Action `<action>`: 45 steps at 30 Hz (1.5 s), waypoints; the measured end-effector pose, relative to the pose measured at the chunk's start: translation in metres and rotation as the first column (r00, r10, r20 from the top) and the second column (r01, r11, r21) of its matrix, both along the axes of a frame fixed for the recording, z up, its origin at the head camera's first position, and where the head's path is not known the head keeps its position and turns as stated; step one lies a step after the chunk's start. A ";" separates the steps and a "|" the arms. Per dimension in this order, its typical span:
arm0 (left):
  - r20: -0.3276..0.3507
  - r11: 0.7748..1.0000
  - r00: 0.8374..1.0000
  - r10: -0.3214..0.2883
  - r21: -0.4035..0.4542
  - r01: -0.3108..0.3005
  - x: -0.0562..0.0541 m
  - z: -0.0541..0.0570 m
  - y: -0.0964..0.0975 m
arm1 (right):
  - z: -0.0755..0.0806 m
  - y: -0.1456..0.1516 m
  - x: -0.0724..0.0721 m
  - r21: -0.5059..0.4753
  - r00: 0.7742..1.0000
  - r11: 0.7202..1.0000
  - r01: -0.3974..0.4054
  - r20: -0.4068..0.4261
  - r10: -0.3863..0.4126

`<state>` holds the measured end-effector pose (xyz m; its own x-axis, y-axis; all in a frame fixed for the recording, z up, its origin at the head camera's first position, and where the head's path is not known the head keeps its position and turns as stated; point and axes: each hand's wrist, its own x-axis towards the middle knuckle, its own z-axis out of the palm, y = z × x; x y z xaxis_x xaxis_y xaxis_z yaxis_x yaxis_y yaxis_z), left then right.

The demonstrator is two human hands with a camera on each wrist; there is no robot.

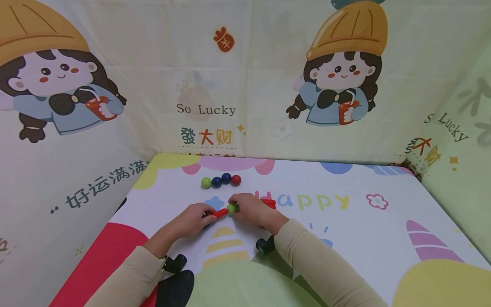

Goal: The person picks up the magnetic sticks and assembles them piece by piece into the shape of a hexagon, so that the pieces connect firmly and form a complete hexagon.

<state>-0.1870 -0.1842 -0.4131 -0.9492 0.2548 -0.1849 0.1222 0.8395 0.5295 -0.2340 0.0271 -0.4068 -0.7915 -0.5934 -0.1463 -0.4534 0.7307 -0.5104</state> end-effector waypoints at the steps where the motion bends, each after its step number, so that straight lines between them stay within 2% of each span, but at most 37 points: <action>1: 0.000 1.000 1.000 -0.001 -0.002 0.001 0.000 0.000 0.000 | 0.000 0.000 0.000 -0.001 1.000 1.000 -0.001 -0.001 0.001; 16: -0.007 1.000 1.000 0.002 -0.026 -0.002 0.001 -0.001 0.003 | 0.002 -0.001 0.004 0.044 0.999 0.999 -0.022 -0.039 0.024; 22: -0.019 0.999 1.000 0.003 -0.051 -0.004 0.003 -0.001 -0.001 | 0.001 -0.004 0.006 0.027 0.999 0.999 -0.024 -0.032 0.025; 25: -0.021 0.999 1.000 0.013 -0.048 -0.014 0.003 0.001 -0.003 | -0.001 -0.005 0.007 0.012 0.999 1.000 -0.028 -0.030 0.028; 29: -0.034 1.000 0.999 -0.006 -0.026 0.005 0.000 0.002 0.001 | -0.003 -0.003 0.007 -0.035 0.999 0.999 -0.028 -0.025 0.027; 32: -0.040 0.999 0.999 -0.029 -0.018 0.028 -0.001 0.002 0.007 | -0.002 0.004 0.008 -0.085 1.000 0.996 -0.003 0.003 0.004; 36: -0.022 0.999 1.000 -0.020 -0.036 0.019 -0.001 0.002 0.010 | 0.004 0.022 0.010 -0.137 0.999 0.990 0.042 0.024 -0.039; 42: 0.010 0.999 1.000 0.003 -0.036 -0.003 0.005 0.003 0.003 | 0.014 0.054 0.016 -0.127 0.994 0.990 0.061 -0.083 -0.071; 45: 0.020 1.000 1.000 0.010 -0.020 -0.010 0.007 0.002 0.000 | 0.015 0.068 0.021 -0.099 0.989 0.991 0.095 -0.103 -0.105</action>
